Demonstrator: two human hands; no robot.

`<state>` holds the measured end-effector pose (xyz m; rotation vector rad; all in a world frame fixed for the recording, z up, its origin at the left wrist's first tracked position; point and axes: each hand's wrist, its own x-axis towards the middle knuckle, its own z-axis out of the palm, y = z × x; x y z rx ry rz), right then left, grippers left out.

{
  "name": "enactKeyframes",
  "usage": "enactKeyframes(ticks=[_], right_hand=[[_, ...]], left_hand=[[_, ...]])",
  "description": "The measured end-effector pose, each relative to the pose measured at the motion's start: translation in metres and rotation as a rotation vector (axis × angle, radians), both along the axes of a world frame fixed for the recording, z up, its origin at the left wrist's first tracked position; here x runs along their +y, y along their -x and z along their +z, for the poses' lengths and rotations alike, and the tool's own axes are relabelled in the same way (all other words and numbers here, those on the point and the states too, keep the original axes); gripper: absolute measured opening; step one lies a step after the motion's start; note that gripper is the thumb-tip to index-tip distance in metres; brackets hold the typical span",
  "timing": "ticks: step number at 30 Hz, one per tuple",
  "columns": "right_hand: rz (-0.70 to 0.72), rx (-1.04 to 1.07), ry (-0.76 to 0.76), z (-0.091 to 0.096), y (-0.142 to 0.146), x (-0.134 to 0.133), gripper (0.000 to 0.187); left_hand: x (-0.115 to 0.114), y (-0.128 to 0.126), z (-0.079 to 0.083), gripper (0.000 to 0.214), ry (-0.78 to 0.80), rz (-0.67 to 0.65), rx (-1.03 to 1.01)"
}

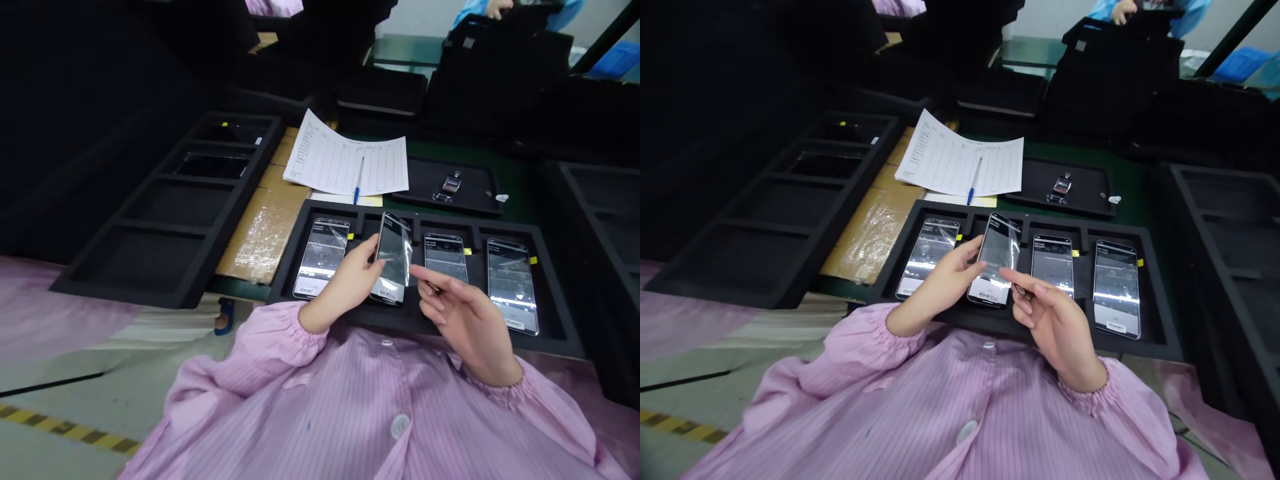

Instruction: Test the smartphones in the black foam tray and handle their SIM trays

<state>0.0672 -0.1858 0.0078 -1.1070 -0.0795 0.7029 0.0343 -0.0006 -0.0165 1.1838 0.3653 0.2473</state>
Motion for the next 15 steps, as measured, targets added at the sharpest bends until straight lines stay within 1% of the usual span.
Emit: enactKeyframes(ticks=[1, 3, 6, 8, 12, 15], right_hand=[[0.001, 0.003, 0.014, 0.0, 0.0, -0.002, 0.032], [0.015, -0.001, 0.059, 0.0, 0.001, -0.006, 0.027], [0.051, -0.023, 0.104, -0.002, 0.003, -0.009, 0.025], [0.088, -0.034, 0.114, -0.003, 0.005, -0.006, 0.025], [0.165, -0.031, 0.105, -0.007, 0.013, 0.006, 0.029], [0.138, -0.097, 0.085, -0.01, 0.019, 0.013, 0.033]], left_hand=[[0.001, 0.0, 0.002, 0.034, 0.018, -0.009, -0.001], [0.004, 0.003, 0.009, 0.033, 0.086, -0.002, 0.016], [0.006, 0.006, 0.019, 0.036, 0.246, 0.125, -0.018], [0.004, 0.007, 0.025, 0.032, 0.309, 0.158, -0.029], [-0.005, 0.007, 0.032, 0.026, 0.379, 0.132, -0.016], [-0.013, 0.007, 0.033, 0.028, 0.398, 0.168, -0.023]])
